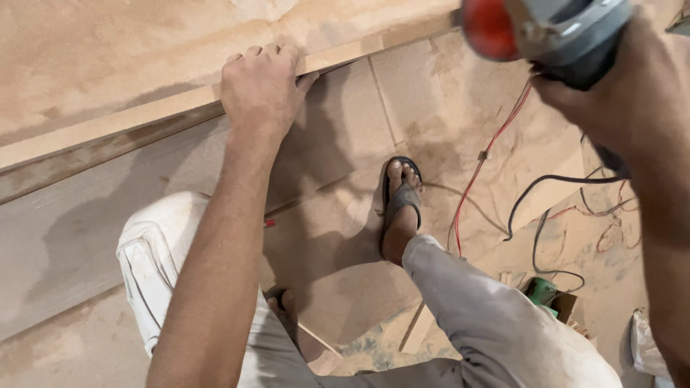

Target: The person sands the edge of a large wooden board using a power sander, moving the tool along the length of the board and occasionally feeling the surface by hand.

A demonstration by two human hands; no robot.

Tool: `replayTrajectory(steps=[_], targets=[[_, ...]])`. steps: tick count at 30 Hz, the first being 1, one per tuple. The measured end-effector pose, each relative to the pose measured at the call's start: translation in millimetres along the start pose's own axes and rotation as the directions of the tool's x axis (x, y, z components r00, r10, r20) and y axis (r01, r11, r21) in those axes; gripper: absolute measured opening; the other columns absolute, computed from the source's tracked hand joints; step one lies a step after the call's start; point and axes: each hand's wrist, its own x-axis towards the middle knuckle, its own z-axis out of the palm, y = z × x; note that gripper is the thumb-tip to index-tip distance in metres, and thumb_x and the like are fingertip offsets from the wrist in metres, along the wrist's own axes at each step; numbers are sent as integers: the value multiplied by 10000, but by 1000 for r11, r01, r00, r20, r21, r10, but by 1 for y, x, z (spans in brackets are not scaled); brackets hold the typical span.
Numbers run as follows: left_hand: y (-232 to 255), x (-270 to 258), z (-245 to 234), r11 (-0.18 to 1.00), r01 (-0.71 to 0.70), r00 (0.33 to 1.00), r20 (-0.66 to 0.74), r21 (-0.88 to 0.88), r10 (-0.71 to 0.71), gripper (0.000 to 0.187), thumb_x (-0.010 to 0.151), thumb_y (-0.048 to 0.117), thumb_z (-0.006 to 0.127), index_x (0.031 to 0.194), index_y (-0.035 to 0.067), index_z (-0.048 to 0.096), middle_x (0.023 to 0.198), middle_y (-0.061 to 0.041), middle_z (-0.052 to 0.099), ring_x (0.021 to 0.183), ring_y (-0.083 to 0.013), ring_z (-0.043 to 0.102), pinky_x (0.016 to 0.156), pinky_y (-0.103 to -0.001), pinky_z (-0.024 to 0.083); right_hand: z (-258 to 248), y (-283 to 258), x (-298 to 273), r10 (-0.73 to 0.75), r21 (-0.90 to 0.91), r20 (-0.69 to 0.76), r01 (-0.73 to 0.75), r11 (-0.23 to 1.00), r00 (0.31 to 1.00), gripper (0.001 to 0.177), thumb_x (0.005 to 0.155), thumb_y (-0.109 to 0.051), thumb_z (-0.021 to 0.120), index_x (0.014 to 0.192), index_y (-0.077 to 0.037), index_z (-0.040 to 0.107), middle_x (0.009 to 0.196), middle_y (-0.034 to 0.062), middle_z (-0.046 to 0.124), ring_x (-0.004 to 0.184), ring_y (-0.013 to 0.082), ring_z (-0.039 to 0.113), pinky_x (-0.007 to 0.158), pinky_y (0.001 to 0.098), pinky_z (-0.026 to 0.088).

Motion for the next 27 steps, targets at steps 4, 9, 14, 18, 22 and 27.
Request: replayTrajectory(steps=[4, 9, 14, 18, 22, 27], targets=[[0, -1, 1, 1000, -22, 1000, -22, 23, 22, 439, 846, 563, 795, 943, 144, 709, 942, -15, 747, 860, -211, 711, 741, -399, 527, -1, -43, 19, 108, -276, 95, -78, 958, 990, 692, 757, -321, 940, 1218, 64, 595, 987, 277, 717, 873, 431, 717, 771, 483, 576], [-2, -2, 3, 1000, -9, 999, -48, 3, 9, 415, 802, 532, 814, 919, 149, 704, 904, -28, 747, 872, -224, 716, 743, -406, 530, 19, -46, 25, 312, -285, 255, -237, 929, 915, 609, 807, -344, 860, 1129, 64, 542, 919, 303, 692, 841, 450, 699, 777, 518, 554], [-4, -4, 2, 998, -68, 990, -124, -18, 65, 387, 827, 491, 834, 939, 147, 698, 905, -25, 747, 858, -234, 710, 724, -397, 531, 35, -22, 16, 73, -91, 126, -62, 994, 989, 578, 835, -291, 884, 1058, 103, 524, 991, 318, 670, 925, 476, 687, 807, 510, 565], [-3, -3, 2, 998, -66, 988, -142, -6, 64, 409, 844, 537, 834, 945, 160, 710, 842, -28, 738, 819, -220, 706, 708, -391, 531, 1, 0, 3, 69, -116, 102, -57, 992, 992, 593, 823, -245, 900, 1200, 82, 580, 1015, 324, 691, 924, 492, 696, 792, 516, 566], [-4, -4, 1, 997, -73, 987, -141, 0, 72, 423, 865, 553, 825, 951, 155, 712, 847, -26, 738, 824, -208, 706, 711, -384, 530, -9, 47, -12, 152, -155, 64, -141, 978, 986, 611, 835, -212, 943, 1237, 74, 581, 1069, 285, 703, 940, 409, 726, 861, 477, 588], [-2, -4, 1, 997, -61, 994, -90, 39, 64, 429, 850, 562, 813, 931, 155, 708, 832, -28, 737, 820, -212, 711, 705, -389, 534, -5, 71, -23, -44, -12, -26, 44, 999, 999, 580, 965, -108, 911, 1340, 88, 514, 1212, 233, 663, 1097, 317, 736, 973, 370, 609]])
